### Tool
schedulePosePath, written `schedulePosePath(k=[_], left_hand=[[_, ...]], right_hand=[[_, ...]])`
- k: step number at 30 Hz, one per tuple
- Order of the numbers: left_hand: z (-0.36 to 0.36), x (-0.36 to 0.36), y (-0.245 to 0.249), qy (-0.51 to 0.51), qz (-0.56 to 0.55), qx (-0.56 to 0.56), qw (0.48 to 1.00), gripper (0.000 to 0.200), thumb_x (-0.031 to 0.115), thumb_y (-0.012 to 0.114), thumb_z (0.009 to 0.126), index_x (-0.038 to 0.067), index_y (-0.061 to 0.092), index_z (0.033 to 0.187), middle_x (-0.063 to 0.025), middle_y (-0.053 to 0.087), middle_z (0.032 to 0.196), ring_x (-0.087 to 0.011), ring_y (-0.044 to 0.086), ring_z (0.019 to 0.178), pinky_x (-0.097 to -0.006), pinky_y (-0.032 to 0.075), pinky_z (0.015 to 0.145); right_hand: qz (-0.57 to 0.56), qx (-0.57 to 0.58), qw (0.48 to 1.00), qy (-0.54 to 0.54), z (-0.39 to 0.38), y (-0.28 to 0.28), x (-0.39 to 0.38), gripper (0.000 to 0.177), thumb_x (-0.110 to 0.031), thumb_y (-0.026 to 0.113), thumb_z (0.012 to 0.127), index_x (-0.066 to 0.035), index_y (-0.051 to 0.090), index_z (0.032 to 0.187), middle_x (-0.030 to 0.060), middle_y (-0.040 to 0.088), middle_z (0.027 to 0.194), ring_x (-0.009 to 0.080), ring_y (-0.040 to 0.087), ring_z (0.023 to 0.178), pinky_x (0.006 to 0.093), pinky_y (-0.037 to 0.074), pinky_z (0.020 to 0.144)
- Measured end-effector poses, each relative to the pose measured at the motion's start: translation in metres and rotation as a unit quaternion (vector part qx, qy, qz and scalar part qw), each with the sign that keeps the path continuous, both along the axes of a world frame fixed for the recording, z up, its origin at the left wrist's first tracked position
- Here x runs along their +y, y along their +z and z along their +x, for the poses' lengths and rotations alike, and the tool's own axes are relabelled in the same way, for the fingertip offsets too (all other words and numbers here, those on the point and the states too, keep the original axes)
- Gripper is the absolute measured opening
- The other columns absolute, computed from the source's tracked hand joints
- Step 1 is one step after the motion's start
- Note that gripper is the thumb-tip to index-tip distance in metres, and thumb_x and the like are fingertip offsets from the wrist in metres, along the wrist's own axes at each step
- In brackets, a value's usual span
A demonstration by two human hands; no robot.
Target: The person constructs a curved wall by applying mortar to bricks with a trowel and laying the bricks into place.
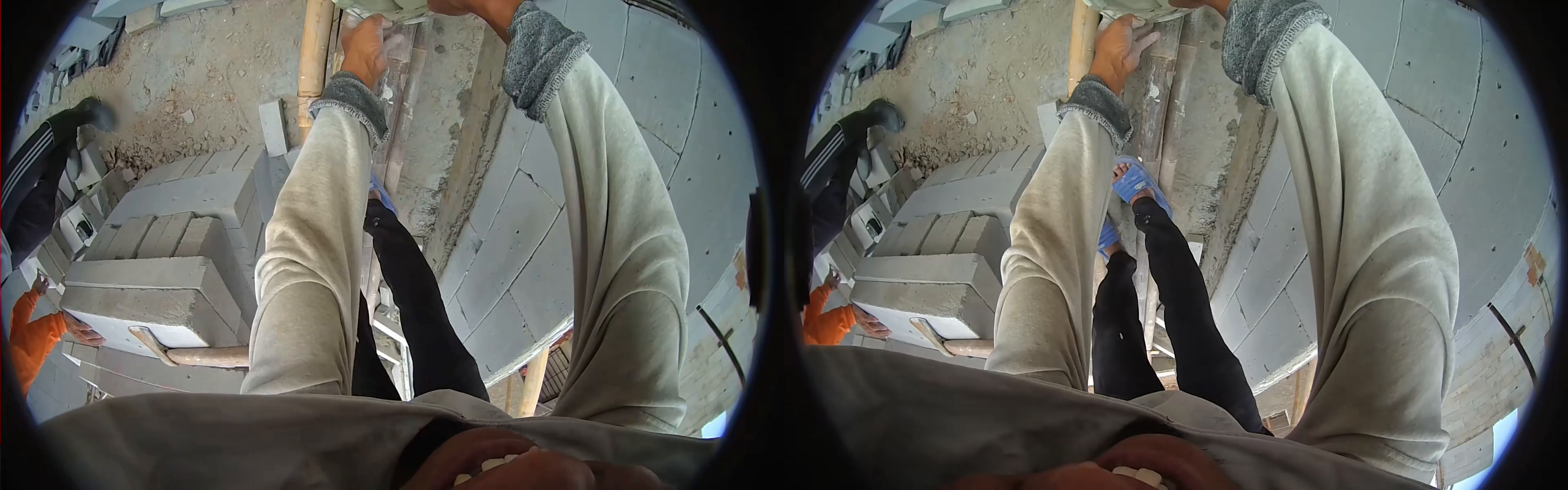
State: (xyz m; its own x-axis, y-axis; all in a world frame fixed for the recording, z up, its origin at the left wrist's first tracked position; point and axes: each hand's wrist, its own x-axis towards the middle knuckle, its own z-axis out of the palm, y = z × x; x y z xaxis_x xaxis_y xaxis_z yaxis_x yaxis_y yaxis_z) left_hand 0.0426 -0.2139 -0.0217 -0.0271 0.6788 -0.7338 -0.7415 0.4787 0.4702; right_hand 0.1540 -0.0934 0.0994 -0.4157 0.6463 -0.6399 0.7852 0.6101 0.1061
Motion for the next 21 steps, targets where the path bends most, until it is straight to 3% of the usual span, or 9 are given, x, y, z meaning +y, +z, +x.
schedulePosePath(k=[3,5,8,11,12,13,15,18,21], left_hand=[[-0.006,0.010,0.038,0.060,0.054,0.092,0.992,0.032,-0.001,0.053,0.080,-0.004,0.052,0.113,-0.0104,0.060,0.095,-0.0245,0.063,0.083,-0.0367,0.055,0.069],[-0.016,-0.004,0.044,0.006,0.071,0.220,0.973,0.034,-0.005,0.047,0.076,-0.005,0.057,0.109,-0.0110,0.063,0.090,-0.0218,0.062,0.077,-0.0300,0.051,0.068],[-0.045,-0.045,0.088,-0.100,0.096,0.358,0.923,0.035,-0.007,0.046,0.074,-0.006,0.063,0.104,-0.0104,0.066,0.089,-0.0149,0.058,0.074,-0.0277,0.048,0.065],[-0.076,-0.093,0.161,-0.091,0.075,0.221,0.968,0.035,-0.006,0.046,0.074,-0.006,0.063,0.105,-0.0071,0.065,0.087,-0.0130,0.057,0.072,-0.0270,0.047,0.065],[-0.080,-0.110,0.187,-0.081,0.074,0.218,0.970,0.032,-0.006,0.048,0.074,-0.005,0.063,0.102,-0.0047,0.065,0.086,-0.0121,0.056,0.071,-0.0252,0.046,0.066],[-0.081,-0.127,0.206,-0.079,0.095,0.252,0.960,0.031,-0.006,0.048,0.074,-0.004,0.063,0.101,-0.0043,0.064,0.086,-0.0120,0.056,0.071,-0.0252,0.046,0.066],[-0.077,-0.163,0.240,-0.074,0.133,0.312,0.938,0.029,-0.005,0.048,0.075,-0.003,0.063,0.099,-0.0034,0.063,0.085,-0.0118,0.055,0.071,-0.0252,0.045,0.066],[-0.087,-0.216,0.297,-0.069,0.149,0.291,0.943,0.027,-0.006,0.049,0.075,-0.003,0.062,0.098,-0.0030,0.062,0.085,-0.0104,0.054,0.076,-0.0249,0.045,0.068],[-0.094,-0.268,0.353,-0.109,0.179,0.319,0.924,0.029,-0.006,0.049,0.077,-0.003,0.062,0.103,-0.0018,0.063,0.089,-0.0087,0.054,0.078,-0.0243,0.045,0.070]], right_hand=[[0.073,0.009,0.991,0.114,0.013,0.064,-0.014,0.017,-0.015,0.059,0.079,-0.006,0.072,0.086,0.0182,0.070,0.084,0.0306,0.069,0.080,0.0445,0.052,0.066],[0.152,0.047,0.963,0.219,0.031,0.103,-0.017,0.017,-0.016,0.058,0.082,-0.009,0.071,0.090,0.0166,0.067,0.081,0.0295,0.067,0.074,0.0435,0.049,0.060],[0.309,0.100,0.852,0.410,0.045,0.135,-0.025,0.020,-0.017,0.054,0.085,-0.014,0.067,0.101,0.0114,0.059,0.085,0.0247,0.061,0.074,0.0387,0.045,0.058],[0.280,0.050,0.902,0.324,0.057,0.136,-0.065,0.032,-0.020,0.053,0.087,-0.017,0.059,0.119,0.0094,0.054,0.098,0.0227,0.056,0.083,0.0373,0.045,0.065],[0.233,0.019,0.940,0.247,0.056,0.132,-0.088,0.036,-0.023,0.054,0.088,-0.014,0.057,0.123,0.0097,0.056,0.094,0.0222,0.057,0.086,0.0386,0.044,0.069],[0.274,0.034,0.919,0.281,0.049,0.140,-0.118,0.049,-0.017,0.070,0.079,0.005,0.058,0.121,0.0131,0.067,0.080,0.0255,0.067,0.077,0.0365,0.057,0.063],[0.103,0.123,0.981,0.112,0.040,0.151,-0.173,0.056,-0.012,0.066,0.078,-0.001,0.053,0.131,0.0158,0.065,0.077,0.0299,0.065,0.083,0.0388,0.055,0.071],[0.023,0.186,0.982,0.010,0.030,0.227,-0.231,0.035,-0.015,0.060,0.080,0.003,0.062,0.110,0.0190,0.067,0.087,0.0328,0.066,0.085,0.0406,0.052,0.074],[-0.120,0.206,0.964,-0.118,0.015,0.310,-0.281,0.035,-0.013,0.060,0.081,0.002,0.062,0.113,0.0177,0.066,0.081,0.0309,0.065,0.070,0.0394,0.052,0.068]])
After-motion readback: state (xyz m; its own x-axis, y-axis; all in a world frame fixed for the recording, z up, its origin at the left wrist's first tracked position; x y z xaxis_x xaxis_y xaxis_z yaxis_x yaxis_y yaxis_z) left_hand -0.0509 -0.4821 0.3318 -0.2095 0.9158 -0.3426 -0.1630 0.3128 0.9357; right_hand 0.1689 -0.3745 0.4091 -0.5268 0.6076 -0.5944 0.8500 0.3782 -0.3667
